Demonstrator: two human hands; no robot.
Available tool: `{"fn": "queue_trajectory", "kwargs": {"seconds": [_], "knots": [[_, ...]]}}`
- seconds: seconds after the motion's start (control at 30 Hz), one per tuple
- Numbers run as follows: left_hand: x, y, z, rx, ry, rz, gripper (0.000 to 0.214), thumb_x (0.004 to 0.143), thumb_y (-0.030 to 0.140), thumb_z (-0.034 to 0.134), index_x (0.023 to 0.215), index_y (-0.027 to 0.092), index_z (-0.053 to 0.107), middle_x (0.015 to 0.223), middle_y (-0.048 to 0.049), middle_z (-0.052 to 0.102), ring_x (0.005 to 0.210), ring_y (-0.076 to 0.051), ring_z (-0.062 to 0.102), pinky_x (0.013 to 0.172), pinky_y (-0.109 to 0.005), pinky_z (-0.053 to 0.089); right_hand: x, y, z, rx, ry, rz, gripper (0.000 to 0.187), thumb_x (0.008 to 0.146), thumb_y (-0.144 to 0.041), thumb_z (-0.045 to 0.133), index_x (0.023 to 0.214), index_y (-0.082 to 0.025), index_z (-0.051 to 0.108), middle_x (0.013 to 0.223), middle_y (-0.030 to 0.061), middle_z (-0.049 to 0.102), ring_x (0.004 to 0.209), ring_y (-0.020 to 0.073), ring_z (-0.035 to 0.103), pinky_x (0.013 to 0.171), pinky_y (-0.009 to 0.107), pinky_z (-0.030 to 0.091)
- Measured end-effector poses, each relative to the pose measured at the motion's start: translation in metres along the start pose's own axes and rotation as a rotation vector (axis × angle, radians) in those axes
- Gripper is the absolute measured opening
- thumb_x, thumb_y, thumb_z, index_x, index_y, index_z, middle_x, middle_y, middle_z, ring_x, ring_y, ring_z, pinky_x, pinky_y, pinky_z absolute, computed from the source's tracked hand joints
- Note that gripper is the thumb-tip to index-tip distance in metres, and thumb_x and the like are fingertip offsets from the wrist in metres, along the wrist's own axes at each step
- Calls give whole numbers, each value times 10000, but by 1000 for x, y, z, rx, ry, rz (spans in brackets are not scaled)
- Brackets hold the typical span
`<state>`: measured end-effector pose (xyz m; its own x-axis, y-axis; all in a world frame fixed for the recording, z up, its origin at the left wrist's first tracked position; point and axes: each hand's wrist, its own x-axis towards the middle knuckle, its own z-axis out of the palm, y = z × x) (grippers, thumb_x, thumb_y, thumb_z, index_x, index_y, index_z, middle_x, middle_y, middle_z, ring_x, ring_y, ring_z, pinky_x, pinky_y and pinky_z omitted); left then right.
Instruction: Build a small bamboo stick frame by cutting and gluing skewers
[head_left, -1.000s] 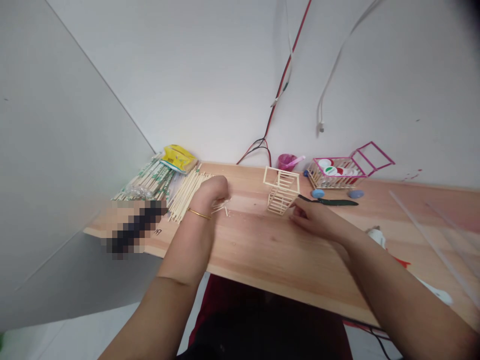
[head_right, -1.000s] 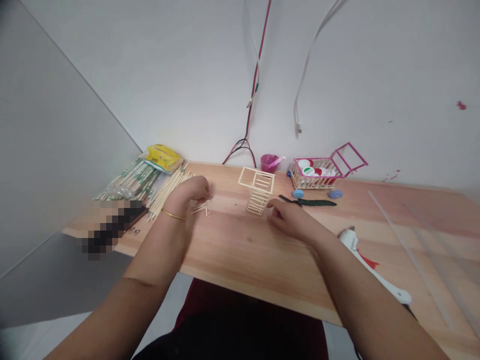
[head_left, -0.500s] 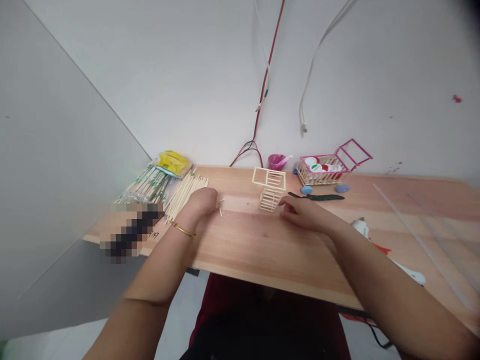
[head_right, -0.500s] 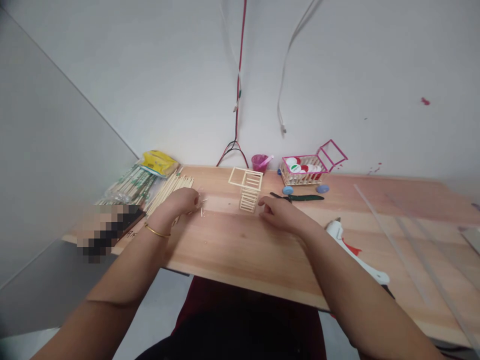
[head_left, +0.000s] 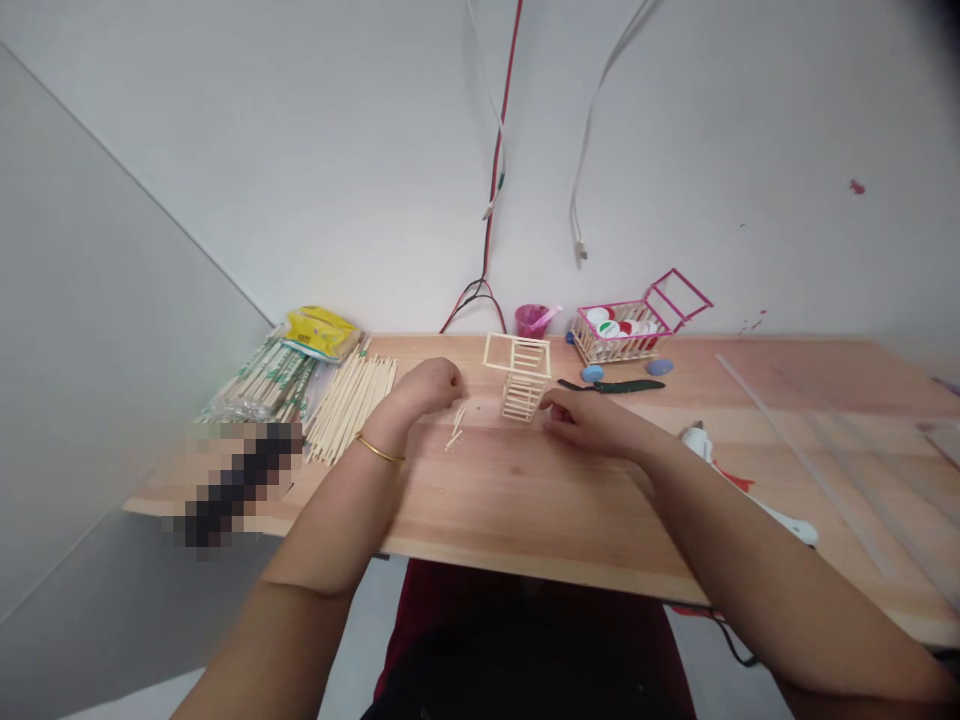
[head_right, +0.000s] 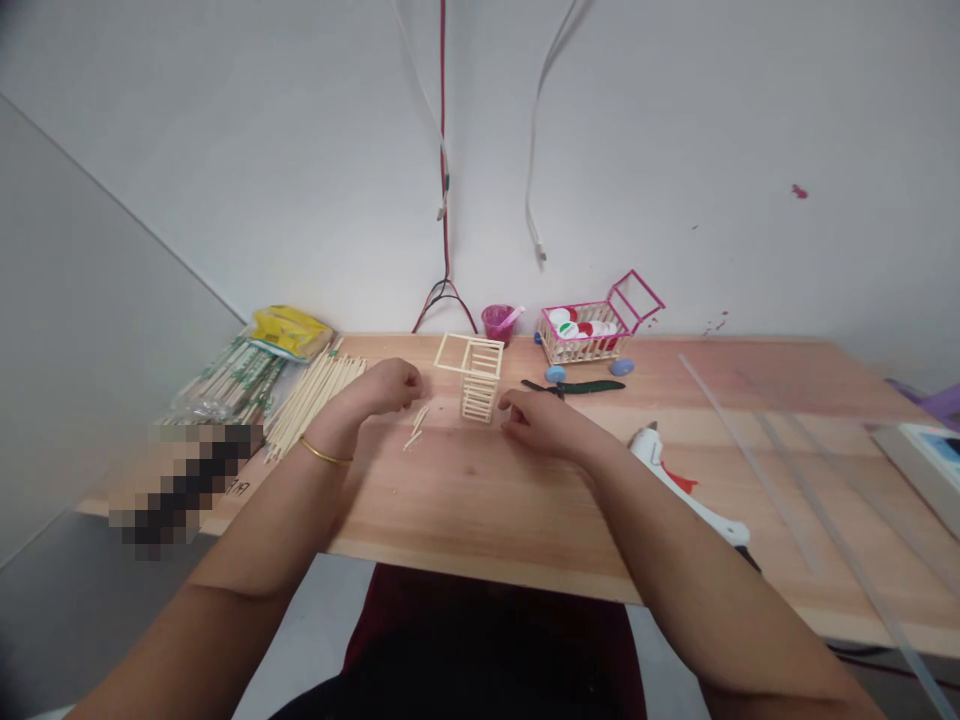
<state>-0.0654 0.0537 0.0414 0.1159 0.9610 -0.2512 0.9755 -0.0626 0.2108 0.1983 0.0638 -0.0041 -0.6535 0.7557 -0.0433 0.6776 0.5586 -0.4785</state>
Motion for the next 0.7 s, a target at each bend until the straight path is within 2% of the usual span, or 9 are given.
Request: {"fn": "queue_trajectory", "kwargs": {"seconds": [0.1,0.3,0.47,0.7], "knots": [[-1,-7,3,-28,29,-1,211,759,246,523,771,124,695,675,-55,657,604,-137,542,538,-241,348,0,0,0,3,-3,2,305,794,-206,521,1086,-153,594,812,58,680,686,173,586,597,247,376],[-8,-11,16,-55,-75,12,164,653,300,667,691,144,700,632,-31,636,596,-143,524,554,-248,356,0,-4,-1,-14,5,18,274,811,-219,505,1055,-151,609,796,54,672,670,172,577,583,248,363],[-8,-9,17,-94,-108,34,74,648,182,618,644,141,680,598,-19,609,589,-131,511,550,-242,343,0,-5,-1,-22,-1,21,254,808,-213,511,1032,-151,614,790,52,665,682,171,577,588,246,358],[-11,-22,11,-236,-109,79,111,648,118,528,573,143,607,534,12,546,548,-113,467,546,-237,345,1,-2,0,-3,2,21,248,812,-237,518,1030,-171,617,781,47,667,669,168,574,573,245,351]]}}
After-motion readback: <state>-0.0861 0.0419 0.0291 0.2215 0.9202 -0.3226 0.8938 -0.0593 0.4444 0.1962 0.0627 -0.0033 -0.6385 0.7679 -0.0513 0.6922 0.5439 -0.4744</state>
